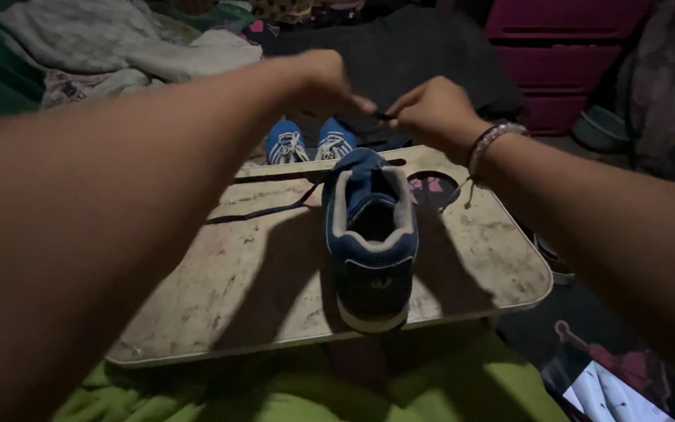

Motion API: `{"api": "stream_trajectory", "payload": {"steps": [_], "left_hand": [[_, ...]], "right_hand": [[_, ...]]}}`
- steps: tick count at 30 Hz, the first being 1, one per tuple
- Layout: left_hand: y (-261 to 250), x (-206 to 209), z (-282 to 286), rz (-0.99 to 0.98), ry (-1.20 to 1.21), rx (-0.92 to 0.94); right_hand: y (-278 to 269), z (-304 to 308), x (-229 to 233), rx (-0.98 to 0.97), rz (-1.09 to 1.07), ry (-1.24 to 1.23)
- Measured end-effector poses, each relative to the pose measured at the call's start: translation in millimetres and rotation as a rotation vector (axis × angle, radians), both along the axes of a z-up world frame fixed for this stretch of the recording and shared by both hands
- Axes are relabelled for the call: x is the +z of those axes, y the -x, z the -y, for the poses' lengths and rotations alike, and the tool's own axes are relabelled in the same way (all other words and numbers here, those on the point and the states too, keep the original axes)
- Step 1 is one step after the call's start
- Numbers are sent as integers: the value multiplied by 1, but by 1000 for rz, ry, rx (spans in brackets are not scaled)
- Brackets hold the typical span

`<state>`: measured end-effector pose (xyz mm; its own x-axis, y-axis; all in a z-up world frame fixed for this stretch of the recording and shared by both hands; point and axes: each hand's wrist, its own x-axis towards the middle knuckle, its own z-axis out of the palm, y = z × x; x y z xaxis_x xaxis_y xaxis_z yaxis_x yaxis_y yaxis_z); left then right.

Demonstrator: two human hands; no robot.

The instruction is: The person removes the laces from a blue sneaker, then re-laces it by threading the laces through the eyelets and tying them. The task is performed on a small table in a cluttered room.

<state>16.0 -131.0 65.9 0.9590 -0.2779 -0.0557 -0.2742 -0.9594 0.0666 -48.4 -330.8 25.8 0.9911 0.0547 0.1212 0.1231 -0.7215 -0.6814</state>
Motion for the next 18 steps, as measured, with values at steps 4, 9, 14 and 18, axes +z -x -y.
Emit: {"api": "stream_trajectory", "payload": {"steps": [4, 9, 14, 18], "left_hand": [[1, 7, -11, 124, -34, 123], [4, -39, 17, -79, 256, 186], [-25, -94, 63, -589, 140, 92], [-33, -119, 64, -505, 9, 65]], "right_hand": [[-22, 30, -24, -71, -251, -431], [-37, 39, -61, -182, -642, -1017], [-30, 30, -75, -141, -608, -834], [-20, 20, -72, -44, -469, -717]]}}
